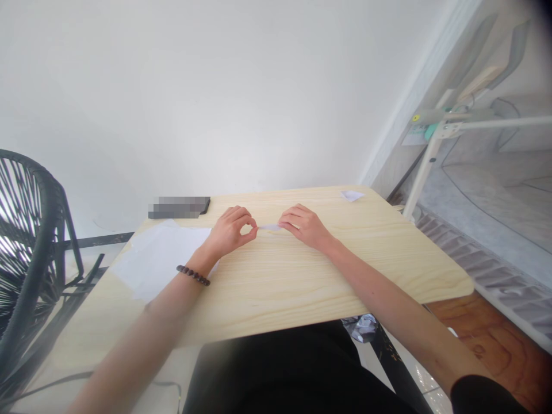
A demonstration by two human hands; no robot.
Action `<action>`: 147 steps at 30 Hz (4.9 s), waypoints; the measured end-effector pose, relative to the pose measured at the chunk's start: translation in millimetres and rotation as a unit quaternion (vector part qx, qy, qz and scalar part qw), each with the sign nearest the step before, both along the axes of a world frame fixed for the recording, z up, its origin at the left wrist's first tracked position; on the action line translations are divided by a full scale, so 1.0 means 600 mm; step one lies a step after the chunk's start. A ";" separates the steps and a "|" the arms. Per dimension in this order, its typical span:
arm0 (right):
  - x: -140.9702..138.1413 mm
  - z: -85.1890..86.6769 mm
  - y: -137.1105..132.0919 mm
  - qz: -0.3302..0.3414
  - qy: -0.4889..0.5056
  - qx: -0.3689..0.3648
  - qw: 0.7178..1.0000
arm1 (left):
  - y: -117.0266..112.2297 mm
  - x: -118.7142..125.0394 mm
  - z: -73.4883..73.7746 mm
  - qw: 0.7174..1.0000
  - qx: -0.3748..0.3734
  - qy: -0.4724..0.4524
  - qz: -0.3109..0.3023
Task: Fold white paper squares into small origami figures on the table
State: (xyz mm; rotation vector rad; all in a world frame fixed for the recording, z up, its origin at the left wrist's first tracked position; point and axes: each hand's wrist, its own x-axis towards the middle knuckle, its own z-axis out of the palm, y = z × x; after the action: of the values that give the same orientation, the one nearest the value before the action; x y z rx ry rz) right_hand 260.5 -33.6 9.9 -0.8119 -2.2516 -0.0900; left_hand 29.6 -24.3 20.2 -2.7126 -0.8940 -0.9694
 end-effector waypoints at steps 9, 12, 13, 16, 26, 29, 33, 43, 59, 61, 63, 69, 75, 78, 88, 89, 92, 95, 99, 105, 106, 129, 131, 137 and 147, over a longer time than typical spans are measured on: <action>-0.009 -0.003 -0.004 -0.009 -0.013 -0.004 1.000 | -0.006 0.005 0.002 1.000 -0.009 0.028 0.006; -0.020 -0.008 -0.006 -0.003 -0.030 -0.001 1.000 | -0.009 0.012 -0.002 0.999 -0.007 0.035 -0.011; -0.023 -0.009 -0.007 0.002 -0.033 0.002 0.999 | -0.010 0.014 -0.003 0.999 -0.007 0.039 -0.018; -0.031 -0.013 -0.008 0.010 -0.038 0.006 0.999 | -0.012 0.020 -0.007 0.999 -0.003 0.039 -0.028; -0.028 -0.009 -0.009 -0.002 -0.046 -0.010 0.999 | -0.013 0.018 -0.002 0.999 -0.012 0.024 -0.025; -0.025 -0.008 -0.006 -0.003 -0.039 -0.020 0.999 | -0.013 0.014 -0.002 0.999 -0.014 0.025 -0.020; -0.022 -0.006 -0.004 0.001 -0.028 -0.029 0.999 | -0.011 0.010 -0.001 0.999 -0.021 0.032 -0.019; -0.018 -0.005 -0.007 -0.003 0.015 -0.042 0.999 | -0.007 0.007 -0.002 0.998 -0.037 0.023 -0.055; -0.026 -0.006 -0.008 0.027 -0.051 -0.017 0.998 | -0.019 0.024 -0.001 0.998 -0.032 0.024 -0.049; -0.024 -0.005 -0.007 0.022 -0.047 -0.021 0.998 | -0.017 0.022 -0.002 0.998 -0.026 0.022 -0.044; -0.022 -0.005 -0.007 0.019 -0.042 -0.024 0.999 | -0.014 0.021 -0.004 0.999 -0.020 0.024 -0.036; -0.020 -0.003 -0.008 0.015 -0.032 -0.038 0.999 | -0.009 0.017 -0.008 0.999 -0.004 0.045 -0.002; -0.022 -0.002 -0.008 0.023 -0.024 -0.045 0.998 | -0.007 0.016 -0.004 0.998 0.009 0.062 0.007; -0.022 -0.003 -0.009 0.030 -0.016 -0.052 0.998 | -0.005 0.014 -0.005 0.998 0.010 0.066 0.009; -0.005 -0.009 -0.001 0.001 0.001 -0.061 0.998 | -0.004 0.007 -0.004 0.998 -0.021 0.052 -0.021; -0.005 -0.009 0.000 0.002 0.002 -0.061 0.998 | -0.004 0.007 -0.004 0.998 -0.024 0.050 -0.023; -0.003 -0.009 0.004 0.013 0.000 -0.063 0.998 | -0.002 0.003 -0.003 0.998 -0.029 0.054 -0.022; 0.004 -0.011 0.010 0.022 -0.011 -0.071 0.997 | 0.002 -0.002 -0.004 0.997 -0.028 0.068 -0.011; 0.013 -0.017 0.014 0.038 -0.032 -0.100 0.994 | 0.002 -0.003 -0.003 0.996 -0.036 0.076 -0.022; 0.007 -0.013 0.001 0.047 -0.042 -0.135 0.989 | -0.005 0.002 -0.008 0.993 -0.084 0.076 -0.023; 0.004 -0.012 -0.001 0.046 -0.043 -0.138 0.988 | -0.005 0.002 -0.010 0.993 -0.091 0.076 -0.019; -0.010 -0.016 -0.002 -0.014 0.011 -0.176 0.984 | 0.005 0.007 -0.033 0.979 -0.199 0.035 0.011; -0.010 -0.016 -0.002 -0.016 0.028 -0.193 0.981 | 0.004 0.008 -0.030 0.975 -0.218 0.023 0.019; -0.009 -0.023 0.003 -0.017 0.131 -0.315 0.940 | -0.004 0.011 -0.021 0.972 -0.230 0.021 0.047; -0.015 -0.019 -0.002 -0.008 0.079 -0.271 0.959 | -0.008 0.015 -0.017 0.962 -0.269 -0.023 0.046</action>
State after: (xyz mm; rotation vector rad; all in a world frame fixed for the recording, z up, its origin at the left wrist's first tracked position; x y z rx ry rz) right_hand 251.4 -34.9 -1.8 -1.0748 -2.1355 0.5880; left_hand 38.5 -29.2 10.1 -3.0446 -1.4637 -0.8732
